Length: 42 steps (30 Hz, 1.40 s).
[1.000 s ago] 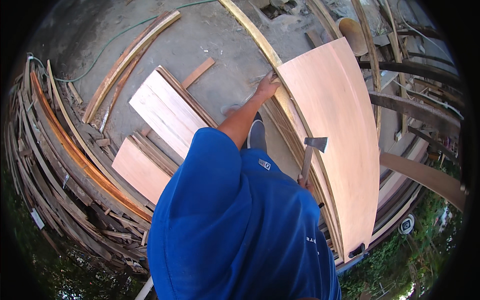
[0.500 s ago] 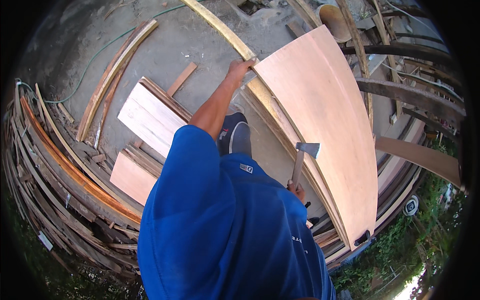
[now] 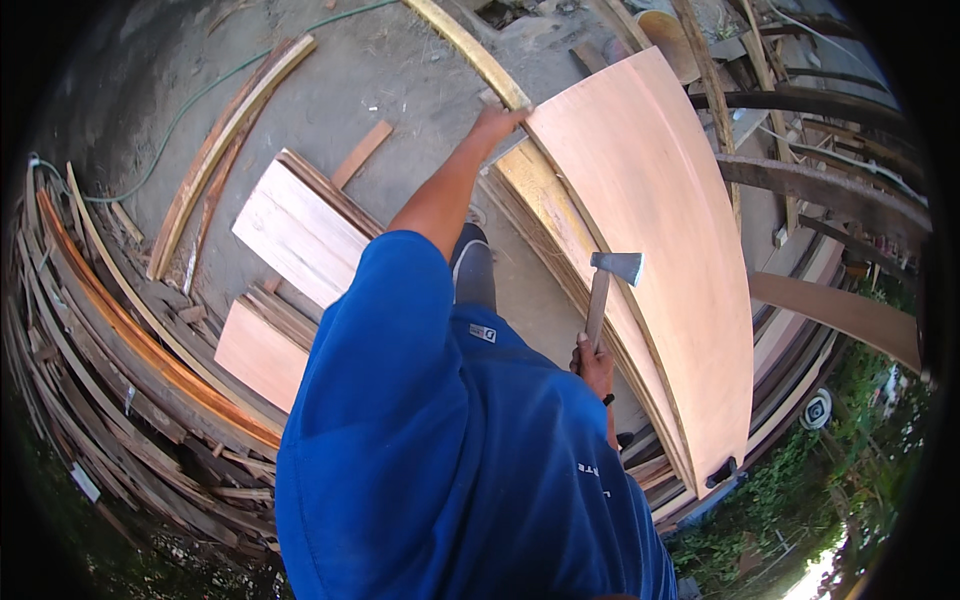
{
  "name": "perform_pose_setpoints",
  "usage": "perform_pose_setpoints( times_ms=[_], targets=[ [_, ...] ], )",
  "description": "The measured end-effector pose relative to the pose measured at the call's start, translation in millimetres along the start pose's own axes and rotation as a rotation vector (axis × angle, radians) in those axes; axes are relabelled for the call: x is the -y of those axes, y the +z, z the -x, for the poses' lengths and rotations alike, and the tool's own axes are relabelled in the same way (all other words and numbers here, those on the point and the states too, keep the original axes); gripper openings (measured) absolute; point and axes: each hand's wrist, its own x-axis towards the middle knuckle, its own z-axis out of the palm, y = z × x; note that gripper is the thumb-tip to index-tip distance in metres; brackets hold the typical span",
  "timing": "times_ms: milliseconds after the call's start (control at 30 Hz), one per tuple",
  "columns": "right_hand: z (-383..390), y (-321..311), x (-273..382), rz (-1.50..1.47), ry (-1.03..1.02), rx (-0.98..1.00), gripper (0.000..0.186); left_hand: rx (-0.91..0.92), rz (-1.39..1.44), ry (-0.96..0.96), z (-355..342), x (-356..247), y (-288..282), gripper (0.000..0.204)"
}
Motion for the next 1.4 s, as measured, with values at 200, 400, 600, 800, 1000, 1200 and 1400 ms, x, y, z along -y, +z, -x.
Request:
perform_pose_setpoints(
  times_ms=[200, 400, 600, 800, 1000, 1200, 1400],
  targets=[
    [7.7, 2.5, -20.1, -0.113, -0.022, -0.05, 0.029, -0.198, -1.22, 0.807, 83.2, 24.1, 17.8, 0.052],
    [6.7, -3.0, -37.1, -0.11, 0.01, -0.181, 0.032, 0.168, -1.622, 0.825, 73.5, 20.2, 24.4, 0.026],
    [-15.1, -1.4, -8.9, 0.446, -0.351, -0.413, 0.039, 0.253, -1.901, 0.822, 60.5, 26.0, 30.2, 0.015],
    [-63.7, 28.2, 32.3, 0.567, -0.317, -0.382, 0.037, 0.183, -1.968, 0.711, 53.5, 33.5, 45.1, 0.016],
    [-71.7, 52.7, 14.0, 0.508, -0.194, -0.298, 0.037, 0.126, -1.737, 0.655, 71.1, 20.9, 41.7, 0.012],
    [-69.5, 82.1, 7.7, 0.213, -0.237, -0.341, 0.039, 0.275, -0.768, 0.018, 92.3, 2.7, 44.9, 0.033],
    [-58.8, 118.3, 30.3, -0.391, -0.031, -0.205, 0.037, 0.57, -0.702, -0.044, 78.0, -29.1, 91.0, 0.038]
  ],
)
